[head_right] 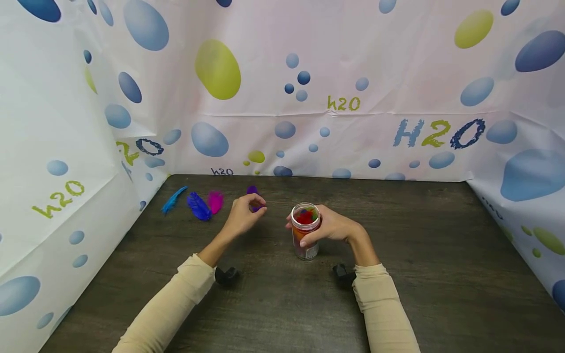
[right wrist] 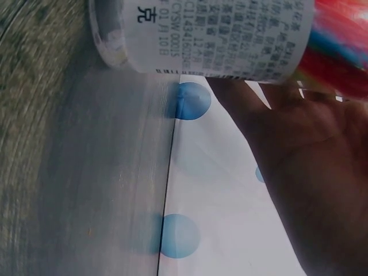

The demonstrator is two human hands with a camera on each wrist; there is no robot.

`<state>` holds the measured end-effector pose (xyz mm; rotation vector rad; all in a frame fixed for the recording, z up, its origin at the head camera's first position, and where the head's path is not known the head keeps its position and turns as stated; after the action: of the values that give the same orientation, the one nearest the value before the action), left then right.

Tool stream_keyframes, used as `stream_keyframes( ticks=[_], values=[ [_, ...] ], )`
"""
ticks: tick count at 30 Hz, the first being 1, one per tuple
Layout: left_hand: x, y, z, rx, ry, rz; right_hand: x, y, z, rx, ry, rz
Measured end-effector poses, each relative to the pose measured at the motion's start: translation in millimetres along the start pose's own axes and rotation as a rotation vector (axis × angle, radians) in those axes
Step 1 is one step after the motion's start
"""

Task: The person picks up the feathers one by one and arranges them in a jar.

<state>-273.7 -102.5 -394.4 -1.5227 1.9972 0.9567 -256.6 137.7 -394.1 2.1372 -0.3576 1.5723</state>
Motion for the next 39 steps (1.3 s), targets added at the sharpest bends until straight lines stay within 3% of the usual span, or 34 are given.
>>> stream_keyframes(
  ticks=[6,12,23,32,39],
  values=[
    [18.1,3.7,-2.8,-0.009,0.179,-0.009,-0.6,0.2,-1.3,0.002,-0.004,-0.003],
    [33.3,8.5,-10.8,-0.017,0.262,-0.047,0.1,0.2,-1.5,0.008,-0.007,-0.011],
    [48.9,17.6,-17.0,0.019,0.300,-0.093,0.1,0.4,-1.6,0.009,-0.011,-0.014],
    [47.0,32.8,-13.7,0.126,0.362,-0.132,1.8,-0.2,-3.2,0.010,-0.003,-0.008],
    [50.4,45.1,-11.6,0.216,0.429,-0.233,2.5,0.8,-4.3,0.016,0.002,-0.005]
  ],
)
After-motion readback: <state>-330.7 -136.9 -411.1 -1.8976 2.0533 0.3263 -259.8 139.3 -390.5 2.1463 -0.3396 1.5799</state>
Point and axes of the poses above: each hand's wrist, its own y-axis towards the middle knuckle, its own z-axis out of the palm, x = y × z, the point moved 4 cm from there along y, towards the middle knuckle, and after that the axes turned 2 degrees about x, right-handed, at the moved point
